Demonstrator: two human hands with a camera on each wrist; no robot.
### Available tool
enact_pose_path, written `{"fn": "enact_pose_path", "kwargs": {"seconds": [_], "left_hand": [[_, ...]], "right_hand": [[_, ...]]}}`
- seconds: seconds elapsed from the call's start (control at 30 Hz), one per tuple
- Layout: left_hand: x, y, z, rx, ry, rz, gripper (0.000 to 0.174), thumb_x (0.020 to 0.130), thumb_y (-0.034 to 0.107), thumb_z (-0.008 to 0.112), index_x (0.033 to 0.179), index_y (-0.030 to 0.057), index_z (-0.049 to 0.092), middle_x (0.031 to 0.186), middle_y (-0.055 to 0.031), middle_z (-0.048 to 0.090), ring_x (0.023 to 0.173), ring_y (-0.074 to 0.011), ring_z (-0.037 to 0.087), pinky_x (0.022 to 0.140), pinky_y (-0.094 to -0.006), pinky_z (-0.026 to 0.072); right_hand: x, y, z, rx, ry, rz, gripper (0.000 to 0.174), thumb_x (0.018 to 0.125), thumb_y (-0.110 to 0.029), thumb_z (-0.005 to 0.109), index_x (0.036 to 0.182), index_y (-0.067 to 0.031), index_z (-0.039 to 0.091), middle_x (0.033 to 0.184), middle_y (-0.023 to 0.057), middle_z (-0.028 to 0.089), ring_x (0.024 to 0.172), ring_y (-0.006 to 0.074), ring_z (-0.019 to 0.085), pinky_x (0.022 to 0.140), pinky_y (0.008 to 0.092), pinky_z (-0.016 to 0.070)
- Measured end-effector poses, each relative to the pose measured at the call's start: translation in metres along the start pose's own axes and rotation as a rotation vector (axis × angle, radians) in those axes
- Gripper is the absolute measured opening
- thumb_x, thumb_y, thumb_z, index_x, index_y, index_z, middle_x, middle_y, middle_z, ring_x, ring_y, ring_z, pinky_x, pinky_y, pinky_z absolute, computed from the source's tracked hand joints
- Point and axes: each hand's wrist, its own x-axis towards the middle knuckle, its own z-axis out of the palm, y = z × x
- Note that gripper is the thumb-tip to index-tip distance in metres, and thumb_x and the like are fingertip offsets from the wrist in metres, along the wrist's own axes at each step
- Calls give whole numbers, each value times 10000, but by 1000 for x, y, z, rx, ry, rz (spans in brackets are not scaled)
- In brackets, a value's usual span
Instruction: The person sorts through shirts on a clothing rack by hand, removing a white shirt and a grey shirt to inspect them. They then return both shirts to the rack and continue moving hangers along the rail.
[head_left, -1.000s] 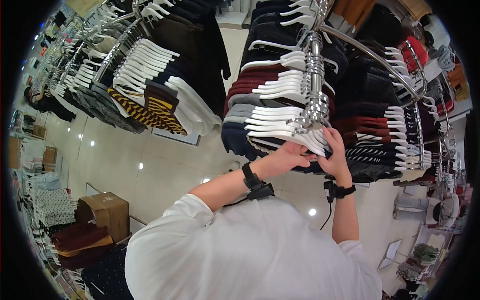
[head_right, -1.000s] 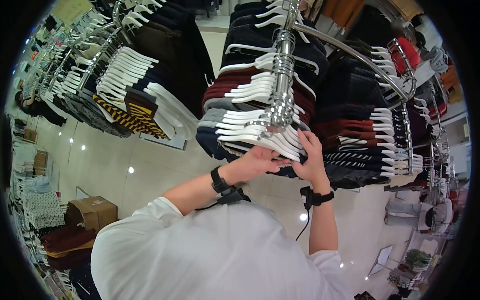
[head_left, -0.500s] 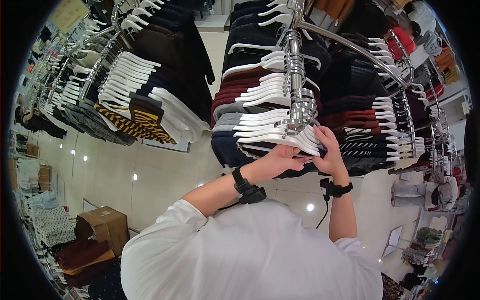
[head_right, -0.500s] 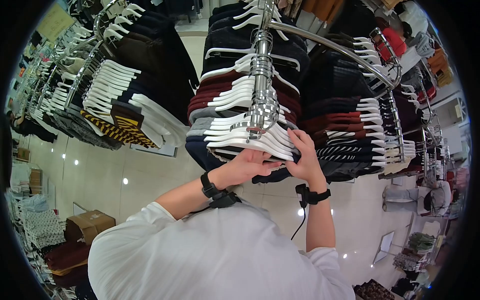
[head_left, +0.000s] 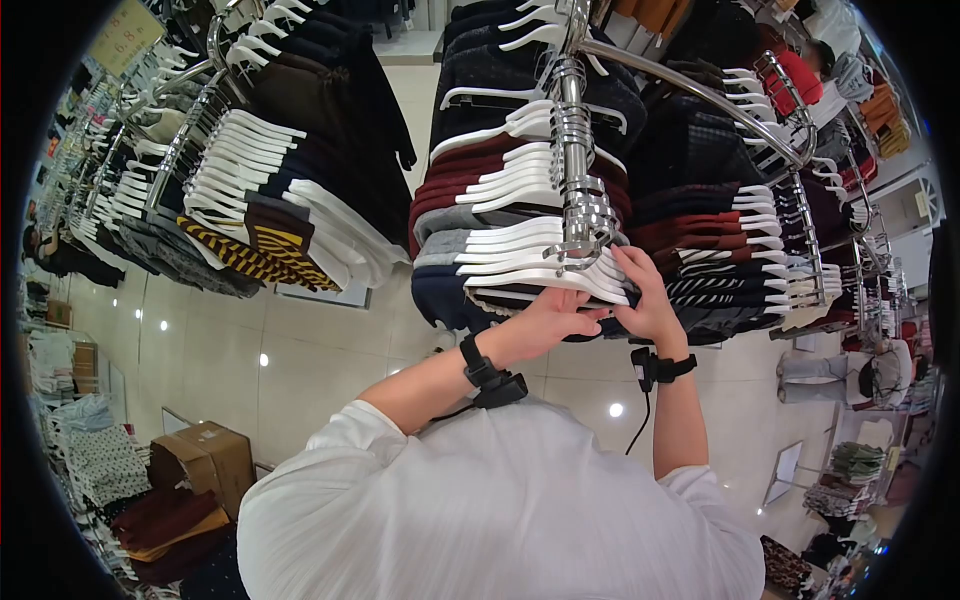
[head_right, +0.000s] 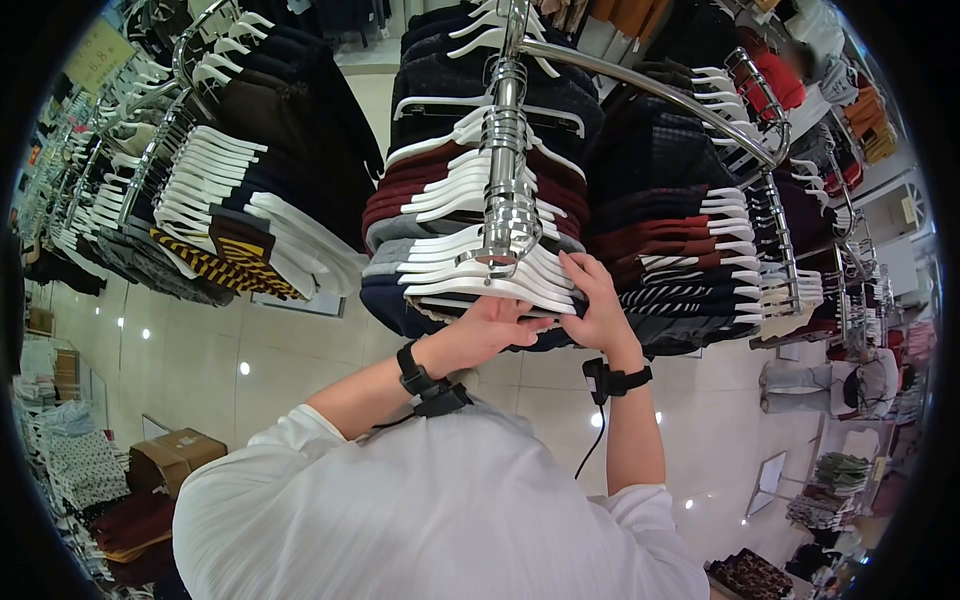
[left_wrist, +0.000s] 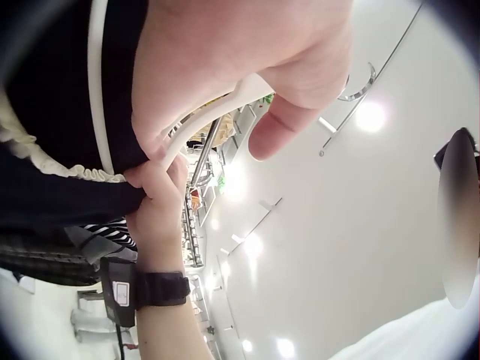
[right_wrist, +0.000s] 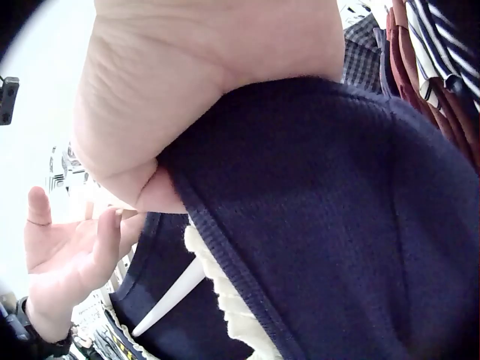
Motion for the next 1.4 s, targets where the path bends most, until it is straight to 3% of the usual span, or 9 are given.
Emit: {"fn": "enact_pose_path", "kwargs": {"seconds": [0.27, 0.63, 0.77, 0.9, 1.03, 1.1, 1.23, 1.33, 1.4], "left_hand": [[11, 1, -1, -42, 68, 41, 894, 884, -136, 606, 1640, 134, 214, 1684, -9, 267, 1549, -192, 332, 1206, -469, 411], [7, -4, -30, 28, 93, 6, 833, 872, -132, 612, 1606, 131, 320, 1589, -20, 422, 1444, -155, 450, 1132, -364, 443], [2, -5, -45, 93, 31, -15, 826, 868, -126, 601, 1603, 126, 320, 1516, -24, 479, 1381, -144, 486, 1041, -302, 457], [-15, 8, -46, 94, 16, 19, 835, 870, -131, 596, 1609, 116, 294, 1459, -18, 495, 1388, -150, 479, 1150, -352, 431], [-45, 39, -39, 197, 94, -54, 810, 912, -118, 603, 1630, 97, 298, 1646, -60, 406, 1459, -185, 477, 1151, -359, 457], [-74, 58, -38, 196, 235, -30, 626, 956, -75, 616, 1550, 47, 460, 1569, -108, 531, 1388, -203, 572, 1091, -343, 509], [-117, 95, -74, 749, 653, 273, 203, 1016, 27, 639, 1189, -26, 731, 1127, -74, 783, 1088, -196, 739, 925, -294, 573], [-121, 125, -113, 998, 802, 300, 318, 1042, 116, 634, 1317, -37, 677, 1291, -143, 743, 1221, -270, 701, 1022, -338, 538], [-110, 140, -131, 1351, 820, 202, 525, 1075, 242, 598, 1519, -25, 514, 1536, -229, 565, 1455, -346, 521, 1186, -381, 404]], "right_hand": [[14, 7, 1, 8, -2, -37, 796, 667, -29, 635, 1461, -1, 584, 1409, 208, 570, 1308, 395, 546, 1161, 428, 399], [29, -15, 20, -273, -41, -28, 957, 656, -157, 711, 1568, -38, 444, 1471, 192, 500, 1340, 426, 470, 1174, 509, 354], [32, -41, 32, -363, 82, -28, 930, 693, -167, 766, 1559, -41, 453, 1467, 182, 506, 1332, 428, 476, 1144, 519, 378], [31, -57, 60, -229, 264, -88, 850, 753, -115, 765, 1535, 9, 457, 1405, 217, 563, 1262, 448, 556, 1074, 509, 456], [43, -63, 85, -219, 367, -38, 805, 788, -85, 759, 1512, 73, 447, 1413, 289, 563, 1274, 475, 566, 1076, 501, 475], [48, -58, 94, -188, 360, -8, 766, 806, -52, 734, 1501, 93, 445, 1421, 311, 558, 1292, 483, 558, 1114, 509, 451], [50, -44, 101, -262, 350, 67, 689, 819, 15, 662, 1475, 97, 467, 1395, 327, 576, 1284, 484, 571, 1113, 504, 466], [47, -43, 99, -263, 334, 85, 655, 820, 28, 644, 1453, 97, 486, 1385, 330, 585, 1247, 486, 599, 1075, 507, 500], [45, -46, 94, -225, 250, 122, 590, 827, 38, 625, 1405, 99, 524, 1385, 324, 588, 1216, 487, 610, 1036, 508, 524]]}}
